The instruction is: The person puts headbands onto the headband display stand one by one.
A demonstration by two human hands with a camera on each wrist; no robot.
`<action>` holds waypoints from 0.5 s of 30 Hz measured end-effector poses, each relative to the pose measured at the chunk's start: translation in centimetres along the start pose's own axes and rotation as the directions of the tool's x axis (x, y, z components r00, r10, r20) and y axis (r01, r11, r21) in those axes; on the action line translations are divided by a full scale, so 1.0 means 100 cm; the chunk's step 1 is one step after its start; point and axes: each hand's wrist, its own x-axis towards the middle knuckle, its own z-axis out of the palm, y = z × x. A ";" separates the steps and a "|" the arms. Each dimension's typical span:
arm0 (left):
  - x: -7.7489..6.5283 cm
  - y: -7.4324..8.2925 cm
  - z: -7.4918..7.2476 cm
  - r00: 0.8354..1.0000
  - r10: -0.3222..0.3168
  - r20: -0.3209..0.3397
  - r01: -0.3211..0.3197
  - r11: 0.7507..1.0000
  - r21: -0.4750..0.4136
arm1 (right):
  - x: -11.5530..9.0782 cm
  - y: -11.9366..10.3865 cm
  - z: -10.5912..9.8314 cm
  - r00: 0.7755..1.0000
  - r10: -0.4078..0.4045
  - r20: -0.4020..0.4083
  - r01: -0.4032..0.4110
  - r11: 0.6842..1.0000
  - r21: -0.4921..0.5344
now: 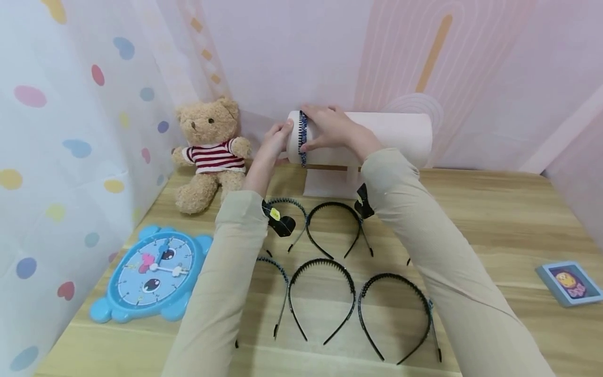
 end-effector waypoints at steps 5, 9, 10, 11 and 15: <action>-0.002 -0.002 0.002 1.000 -0.014 0.010 0.014 1.000 0.019 | -0.015 0.005 -0.001 0.999 0.043 -0.017 -0.042 0.999 0.021; 0.002 0.003 -0.003 1.000 -0.016 0.007 0.016 1.000 0.023 | -0.049 0.034 -0.019 0.991 0.089 -0.099 -0.078 0.991 0.110; 0.003 0.005 -0.006 1.000 -0.010 0.004 0.010 1.000 0.021 | -0.060 0.045 -0.024 0.985 0.100 -0.138 -0.082 0.988 0.131; 0.004 0.008 -0.008 1.000 -0.007 -0.001 0.007 1.000 0.021 | -0.071 0.057 -0.027 0.979 0.114 -0.170 -0.085 0.982 0.168; 0.006 0.014 -0.019 1.000 -0.009 -0.026 0.010 1.000 0.020 | -0.115 0.105 -0.022 0.952 0.215 -0.216 -0.131 0.929 0.347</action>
